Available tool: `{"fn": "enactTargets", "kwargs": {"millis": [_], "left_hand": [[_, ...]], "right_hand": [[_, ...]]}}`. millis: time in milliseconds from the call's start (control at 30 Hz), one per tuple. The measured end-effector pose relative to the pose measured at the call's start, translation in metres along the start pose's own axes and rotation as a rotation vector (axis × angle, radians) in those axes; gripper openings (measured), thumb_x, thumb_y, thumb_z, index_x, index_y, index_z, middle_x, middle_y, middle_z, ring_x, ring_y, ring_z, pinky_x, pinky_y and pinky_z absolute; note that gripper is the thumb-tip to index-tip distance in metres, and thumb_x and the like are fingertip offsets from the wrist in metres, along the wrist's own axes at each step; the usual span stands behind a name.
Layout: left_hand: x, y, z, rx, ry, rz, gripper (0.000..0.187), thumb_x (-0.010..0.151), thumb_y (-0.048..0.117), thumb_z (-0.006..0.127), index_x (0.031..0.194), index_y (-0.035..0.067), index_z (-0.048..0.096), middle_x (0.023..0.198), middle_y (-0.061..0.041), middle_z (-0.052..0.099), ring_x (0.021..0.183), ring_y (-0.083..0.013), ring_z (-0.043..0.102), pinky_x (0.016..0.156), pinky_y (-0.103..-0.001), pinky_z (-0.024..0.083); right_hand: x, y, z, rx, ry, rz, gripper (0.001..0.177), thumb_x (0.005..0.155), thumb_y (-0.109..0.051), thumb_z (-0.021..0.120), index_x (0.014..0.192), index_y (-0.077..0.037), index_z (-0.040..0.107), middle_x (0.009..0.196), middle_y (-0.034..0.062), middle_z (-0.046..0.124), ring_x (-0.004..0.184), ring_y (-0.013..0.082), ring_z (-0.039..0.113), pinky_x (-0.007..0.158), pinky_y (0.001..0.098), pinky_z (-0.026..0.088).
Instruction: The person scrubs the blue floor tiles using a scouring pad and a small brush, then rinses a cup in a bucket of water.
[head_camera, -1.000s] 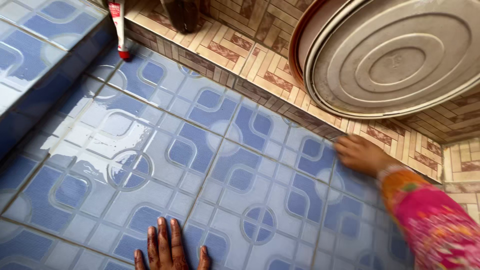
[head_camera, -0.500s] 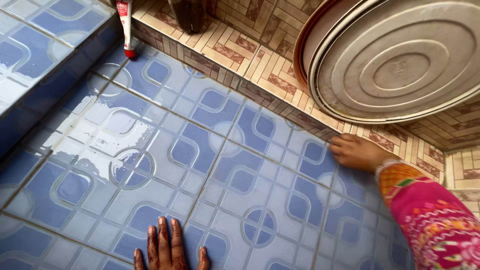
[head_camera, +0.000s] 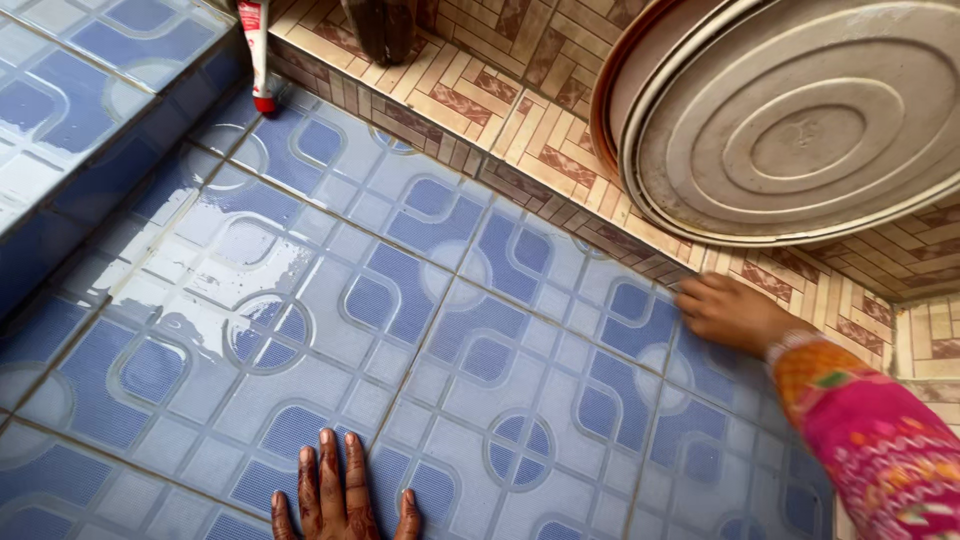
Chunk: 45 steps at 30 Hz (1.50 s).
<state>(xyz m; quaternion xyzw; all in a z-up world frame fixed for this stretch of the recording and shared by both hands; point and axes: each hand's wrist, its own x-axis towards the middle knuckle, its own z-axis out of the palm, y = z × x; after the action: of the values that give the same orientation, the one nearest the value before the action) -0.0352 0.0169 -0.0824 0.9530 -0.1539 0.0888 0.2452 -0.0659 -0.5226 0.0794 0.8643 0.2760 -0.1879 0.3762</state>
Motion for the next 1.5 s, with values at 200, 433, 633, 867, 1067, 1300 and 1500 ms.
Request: {"fn": "enactTargets", "kwargs": {"millis": [200, 433, 633, 867, 1067, 1300, 1500], "left_hand": [[0.002, 0.002, -0.004, -0.033, 0.017, 0.011, 0.092, 0.076, 0.064, 0.051, 0.153, 0.014, 0.038, 0.158, -0.016, 0.037, 0.15, -0.0341, 0.029, 0.124, -0.065, 0.007], [0.003, 0.011, -0.02, -0.043, -0.027, -0.013, 0.092, 0.079, 0.062, 0.05, 0.157, 0.014, 0.033, 0.164, -0.013, 0.031, 0.152, -0.0303, 0.026, 0.124, -0.061, 0.005], [0.013, 0.024, -0.037, -0.026, 0.004, -0.018, 0.088, 0.083, 0.058, 0.053, 0.156, 0.014, 0.035, 0.164, -0.011, 0.032, 0.152, -0.0279, 0.027, 0.124, -0.058, 0.009], [0.018, 0.028, -0.056, -0.011, -0.091, -0.019, 0.088, 0.084, 0.058, 0.052, 0.156, 0.013, 0.027, 0.164, -0.01, 0.023, 0.154, -0.0281, 0.016, 0.122, -0.057, 0.004], [0.013, 0.034, -0.058, 0.002, -0.141, -0.039, 0.088, 0.084, 0.058, 0.05, 0.157, 0.016, 0.022, 0.164, -0.006, 0.019, 0.152, -0.0226, 0.011, 0.12, -0.053, 0.001], [0.016, 0.032, -0.056, 0.023, -0.128, -0.025, 0.088, 0.084, 0.056, 0.049, 0.157, 0.014, 0.023, 0.165, -0.008, 0.018, 0.153, -0.025, 0.008, 0.12, -0.055, -0.001], [0.018, 0.032, -0.057, -0.017, -0.167, 0.041, 0.088, 0.087, 0.049, 0.048, 0.157, 0.004, 0.019, 0.165, -0.017, 0.014, 0.153, -0.0335, 0.003, 0.116, -0.062, -0.004]], "right_hand": [[0.094, 0.025, -0.034, -0.038, 0.166, 0.09, 0.011, 0.081, -0.02, 0.064, 0.079, -0.014, 0.074, 0.097, -0.003, 0.063, 0.109, 0.0191, 0.058, 0.096, 0.0343, 0.046], [-0.028, -0.007, 0.009, 0.17, -0.142, 0.165, 0.026, 0.08, -0.016, 0.063, 0.104, -0.015, 0.075, 0.12, 0.0004, 0.061, 0.121, 0.0227, 0.05, 0.102, 0.0384, 0.042], [-0.075, -0.035, -0.013, 0.285, -0.485, 0.411, 0.028, 0.084, -0.012, 0.065, 0.11, -0.018, 0.073, 0.126, -0.0043, 0.057, 0.128, 0.0171, 0.047, 0.112, 0.0355, 0.038], [0.062, -0.127, -0.009, 0.693, 0.686, 1.35, 0.023, 0.093, -0.009, 0.073, 0.113, 0.002, 0.069, 0.113, 0.0203, 0.062, 0.11, 0.0396, 0.058, 0.098, 0.0494, 0.045], [0.154, -0.173, -0.124, 0.953, 0.747, 0.991, 0.04, 0.086, 0.005, 0.057, 0.123, -0.002, 0.068, 0.118, 0.0155, 0.056, 0.112, 0.0369, 0.049, 0.098, 0.0477, 0.041], [0.193, -0.216, -0.253, 1.167, 0.741, 0.422, 0.044, 0.083, -0.003, 0.064, 0.127, -0.007, 0.068, 0.103, 0.0107, 0.063, 0.1, 0.0316, 0.058, 0.09, 0.0449, 0.047], [0.173, -0.156, -0.176, 0.894, 0.815, 1.105, 0.009, 0.086, -0.012, 0.07, 0.093, -0.01, 0.074, 0.096, 0.0073, 0.069, 0.097, 0.0316, 0.063, 0.086, 0.0492, 0.046]]}}
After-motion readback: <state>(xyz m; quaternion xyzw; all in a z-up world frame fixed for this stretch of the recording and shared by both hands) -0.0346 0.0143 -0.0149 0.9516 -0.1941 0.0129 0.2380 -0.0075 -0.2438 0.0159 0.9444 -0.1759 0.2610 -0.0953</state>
